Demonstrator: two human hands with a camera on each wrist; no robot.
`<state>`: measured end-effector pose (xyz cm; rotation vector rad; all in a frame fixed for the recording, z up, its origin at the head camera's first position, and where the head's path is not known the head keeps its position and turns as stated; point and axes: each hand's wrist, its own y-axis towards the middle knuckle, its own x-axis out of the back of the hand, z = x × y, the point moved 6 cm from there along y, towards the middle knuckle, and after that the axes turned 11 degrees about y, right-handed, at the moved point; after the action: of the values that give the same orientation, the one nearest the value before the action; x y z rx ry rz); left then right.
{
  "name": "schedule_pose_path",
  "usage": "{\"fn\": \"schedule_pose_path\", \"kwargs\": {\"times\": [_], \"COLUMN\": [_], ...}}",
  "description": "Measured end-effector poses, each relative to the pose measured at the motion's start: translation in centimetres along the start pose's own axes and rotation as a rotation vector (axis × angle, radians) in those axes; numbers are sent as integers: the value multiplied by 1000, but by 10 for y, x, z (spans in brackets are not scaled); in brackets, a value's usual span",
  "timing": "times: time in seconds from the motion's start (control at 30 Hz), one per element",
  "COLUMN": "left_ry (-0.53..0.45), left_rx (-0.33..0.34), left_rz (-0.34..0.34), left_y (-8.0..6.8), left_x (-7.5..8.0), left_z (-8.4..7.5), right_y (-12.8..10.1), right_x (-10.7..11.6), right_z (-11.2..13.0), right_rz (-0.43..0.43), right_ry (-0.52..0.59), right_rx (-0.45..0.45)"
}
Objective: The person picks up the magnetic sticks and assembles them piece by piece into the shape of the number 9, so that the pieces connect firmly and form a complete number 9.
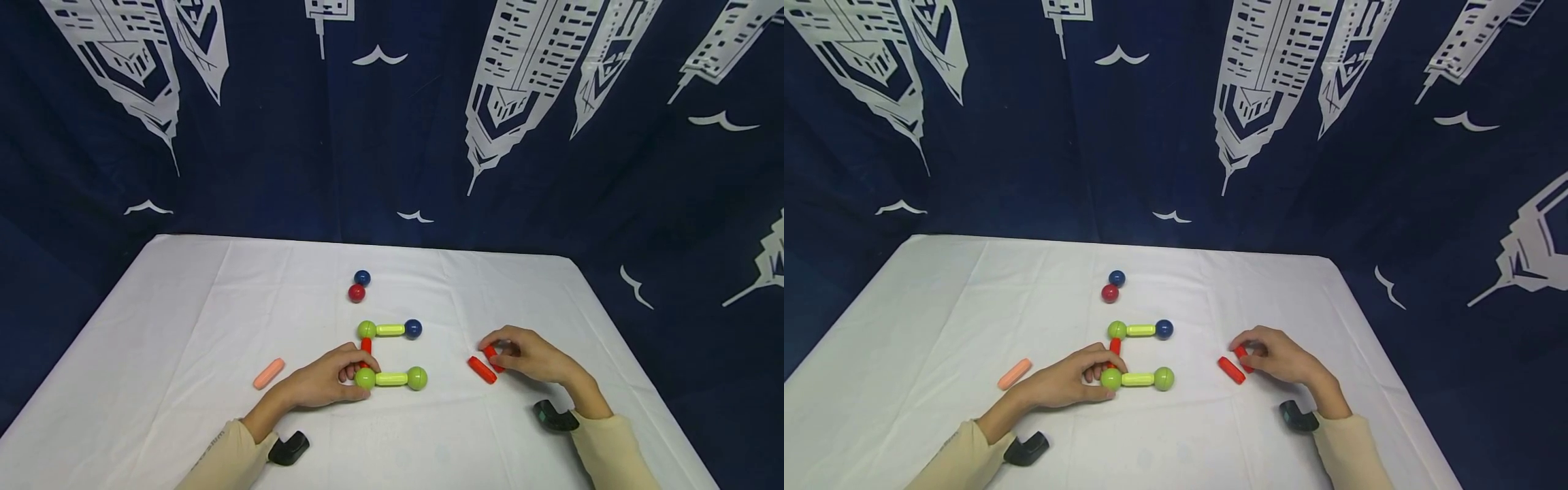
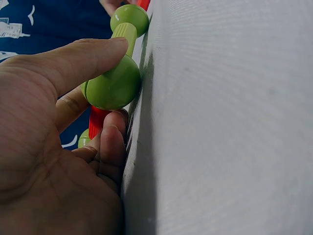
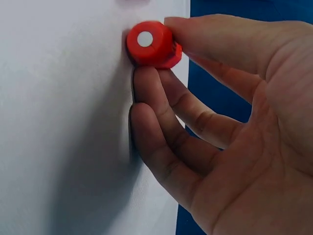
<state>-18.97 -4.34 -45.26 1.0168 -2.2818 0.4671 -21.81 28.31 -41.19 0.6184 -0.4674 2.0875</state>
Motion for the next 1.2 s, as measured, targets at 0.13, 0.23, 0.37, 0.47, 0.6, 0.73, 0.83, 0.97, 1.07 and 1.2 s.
{"fn": "schedule_pose_path", "kwargs": {"times": [0.13,0.23,0.37,0.47,0.6,0.73,0.83,0.97,1.07,1.2], "left_ry": [8,5,-7,-10,-4,-3,1,0,-10,-11], "left_rx": [-1,-6,-6,-4,-3,-3,-5,-3,2,3], "left_rz": [-1,-4,-3,-1,0,-1,-1,0,2,5], "left_y": [1,1,1,1,1,1,1,1,0,0], "left_x": [0,0,0,-1,-1,-1,-1,-1,-1,0], "left_z": [1,1,2,2,2,2,1,0,0,0], "right_y": [2,6,10,14,20,27,32,39,43,49], "right_x": [0,2,5,3,0,-4,-8,-16,-22,-32], "right_z": [4,-3,1,6,14,20,23,27,29,35], "right_rz": [-35,-60,-92,-89,-81,-96,-103,-110,-113,-129], "right_ry": [-45,-79,-93,-85,-73,-32,23,99,137,188], "right_rx": [0,34,59,63,74,64,44,10,-9,-26]}}
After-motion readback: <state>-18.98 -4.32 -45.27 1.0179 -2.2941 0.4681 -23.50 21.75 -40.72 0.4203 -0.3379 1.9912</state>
